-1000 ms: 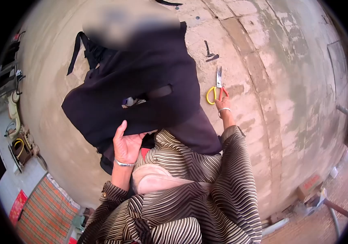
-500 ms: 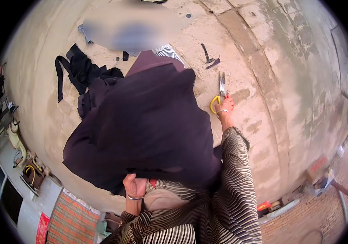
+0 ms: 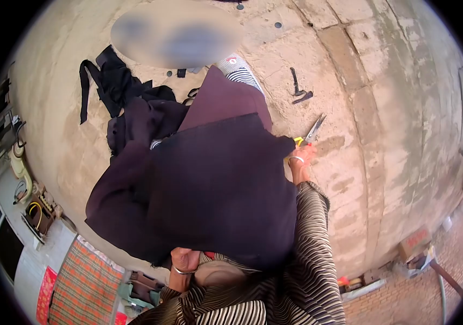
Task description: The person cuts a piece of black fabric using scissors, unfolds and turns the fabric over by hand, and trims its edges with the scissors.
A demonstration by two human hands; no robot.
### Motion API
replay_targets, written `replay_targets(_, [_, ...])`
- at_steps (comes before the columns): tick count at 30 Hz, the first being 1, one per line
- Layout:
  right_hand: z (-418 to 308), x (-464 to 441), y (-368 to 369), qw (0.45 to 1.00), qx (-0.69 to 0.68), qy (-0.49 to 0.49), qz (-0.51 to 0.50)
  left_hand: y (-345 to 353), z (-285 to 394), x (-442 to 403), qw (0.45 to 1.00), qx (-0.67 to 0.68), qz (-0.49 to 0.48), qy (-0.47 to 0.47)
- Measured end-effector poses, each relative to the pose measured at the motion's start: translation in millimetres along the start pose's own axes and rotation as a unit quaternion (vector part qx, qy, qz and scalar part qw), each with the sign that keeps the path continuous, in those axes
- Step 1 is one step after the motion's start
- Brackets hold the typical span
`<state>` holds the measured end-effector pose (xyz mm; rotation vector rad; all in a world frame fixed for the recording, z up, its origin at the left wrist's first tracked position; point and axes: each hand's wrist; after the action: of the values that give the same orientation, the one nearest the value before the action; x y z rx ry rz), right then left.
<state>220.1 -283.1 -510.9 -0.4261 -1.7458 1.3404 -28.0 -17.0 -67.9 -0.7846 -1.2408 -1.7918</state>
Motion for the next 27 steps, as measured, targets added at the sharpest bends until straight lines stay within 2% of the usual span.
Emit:
replay_targets(1, [-9,9,-9,0.999,-0.023,0.022,0.001,6,4,0,1.000,-0.017,-0.010,-0.018])
replay_targets(3, [-26,24,-38,0.980,-0.109,-0.034,-0.164,13,2,0,0.999,0.032,-0.004,-0.029])
replay_targets(5, [-35,15,-62,0.978,-0.087,-0.049,-0.182,17,-2,-1,0.998,0.053,-0.014,-0.025])
replay_targets(6, [-38,15,-91,0.934,-0.203,-0.033,-0.293,25,-1,-2,0.998,0.048,-0.025,0.020])
replay_targets(8, [-44,21,-140,0.865,-0.310,-0.020,-0.395,36,1,-1,0.992,0.061,-0.040,0.101])
replay_targets(9, [-51,32,-161,0.871,-0.299,-0.061,-0.385,39,2,-1,0.986,0.079,-0.047,0.139])
replay_targets(11, [-72,65,-208,0.879,-0.276,-0.143,-0.362,40,0,0,0.986,0.071,-0.029,0.145])
replay_targets(13, [-85,93,-256,0.881,-0.260,-0.176,-0.355,47,-5,-3,0.983,0.086,-0.051,0.157])
replay_targets(15, [-88,116,-298,0.835,-0.267,-0.289,-0.385,56,-8,-8,0.979,0.121,-0.100,0.129])
replay_targets(16, [-91,132,-318,0.835,-0.274,-0.301,-0.369,63,-7,-7,0.977,0.127,-0.104,0.136])
replay_targets(18, [-89,156,-357,0.805,-0.281,-0.386,-0.352,74,-8,-4,0.971,0.153,-0.162,0.084])
replay_targets(20, [-88,172,-384,0.795,-0.280,-0.420,-0.335,73,-15,-9,0.970,0.162,-0.162,0.086])
replay_targets(22, [-89,187,-406,0.756,-0.260,-0.490,-0.347,80,-18,-12,0.969,0.160,-0.166,0.084])
replay_targets(23, [-90,196,-412,0.753,-0.261,-0.495,-0.345,86,-16,-8,0.968,0.162,-0.170,0.087])
replay_targets(25, [-91,212,-418,0.715,-0.274,-0.515,-0.385,97,-12,1,0.958,0.166,-0.233,0.024])
replay_targets(26, [-92,213,-415,0.699,-0.267,-0.510,-0.425,95,-19,-3,0.969,0.144,-0.192,0.066])
replay_targets(27, [-94,215,-409,0.705,-0.250,-0.490,-0.448,95,-23,-4,0.968,0.143,-0.195,0.069])
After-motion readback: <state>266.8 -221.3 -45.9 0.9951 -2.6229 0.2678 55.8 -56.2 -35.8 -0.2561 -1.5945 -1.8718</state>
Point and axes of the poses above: each hand's wrist, its own x-axis away from the middle knuckle, its own y-axis out of the palm, z = x × y
